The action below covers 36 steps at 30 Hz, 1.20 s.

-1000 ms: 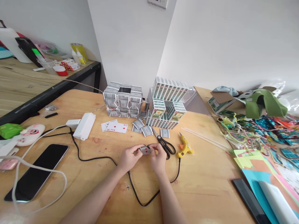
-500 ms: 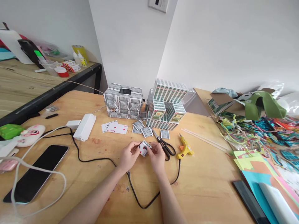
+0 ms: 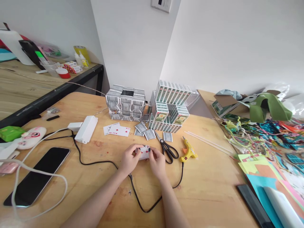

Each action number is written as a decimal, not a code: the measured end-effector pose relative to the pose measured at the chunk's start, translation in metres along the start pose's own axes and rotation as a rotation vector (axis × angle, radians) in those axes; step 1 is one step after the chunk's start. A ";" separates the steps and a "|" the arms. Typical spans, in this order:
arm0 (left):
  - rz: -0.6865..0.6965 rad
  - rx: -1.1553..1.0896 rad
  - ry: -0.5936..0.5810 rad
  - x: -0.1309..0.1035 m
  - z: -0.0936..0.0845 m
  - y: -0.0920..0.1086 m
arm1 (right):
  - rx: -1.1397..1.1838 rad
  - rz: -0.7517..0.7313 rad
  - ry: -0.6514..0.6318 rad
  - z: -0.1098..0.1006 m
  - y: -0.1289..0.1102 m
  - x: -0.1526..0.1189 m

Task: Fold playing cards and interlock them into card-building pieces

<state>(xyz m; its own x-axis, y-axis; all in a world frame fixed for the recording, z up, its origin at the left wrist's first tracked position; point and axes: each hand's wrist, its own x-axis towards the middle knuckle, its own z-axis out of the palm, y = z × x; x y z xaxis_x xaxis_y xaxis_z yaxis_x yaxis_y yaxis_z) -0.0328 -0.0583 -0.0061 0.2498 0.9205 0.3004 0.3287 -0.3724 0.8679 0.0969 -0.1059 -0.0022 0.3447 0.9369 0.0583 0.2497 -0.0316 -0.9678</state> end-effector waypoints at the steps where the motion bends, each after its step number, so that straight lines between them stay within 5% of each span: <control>1: 0.012 0.002 -0.013 0.000 0.000 0.000 | 0.065 0.035 -0.027 0.000 -0.001 0.000; 9: -0.007 -0.090 -0.196 -0.004 -0.001 0.005 | 0.269 0.119 -0.070 -0.003 0.002 0.005; 15: -0.115 -0.345 -0.222 -0.001 -0.005 0.006 | 0.315 0.136 0.037 -0.002 0.008 0.007; 24: 0.045 0.026 -0.068 -0.003 0.000 -0.001 | -0.158 -0.129 0.150 0.002 0.004 -0.004; 29: 0.159 0.136 -0.028 -0.005 0.000 0.002 | -0.232 -0.184 0.142 -0.001 0.004 -0.005; 36: 0.133 0.169 -0.013 -0.008 0.002 -0.004 | -0.270 -0.190 0.089 -0.002 0.001 -0.006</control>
<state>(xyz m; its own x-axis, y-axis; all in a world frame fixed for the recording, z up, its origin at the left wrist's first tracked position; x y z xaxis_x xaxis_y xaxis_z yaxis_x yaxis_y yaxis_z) -0.0337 -0.0645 -0.0127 0.3126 0.8609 0.4014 0.4399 -0.5057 0.7421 0.0969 -0.1118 -0.0026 0.3433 0.9014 0.2640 0.5435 0.0386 -0.8385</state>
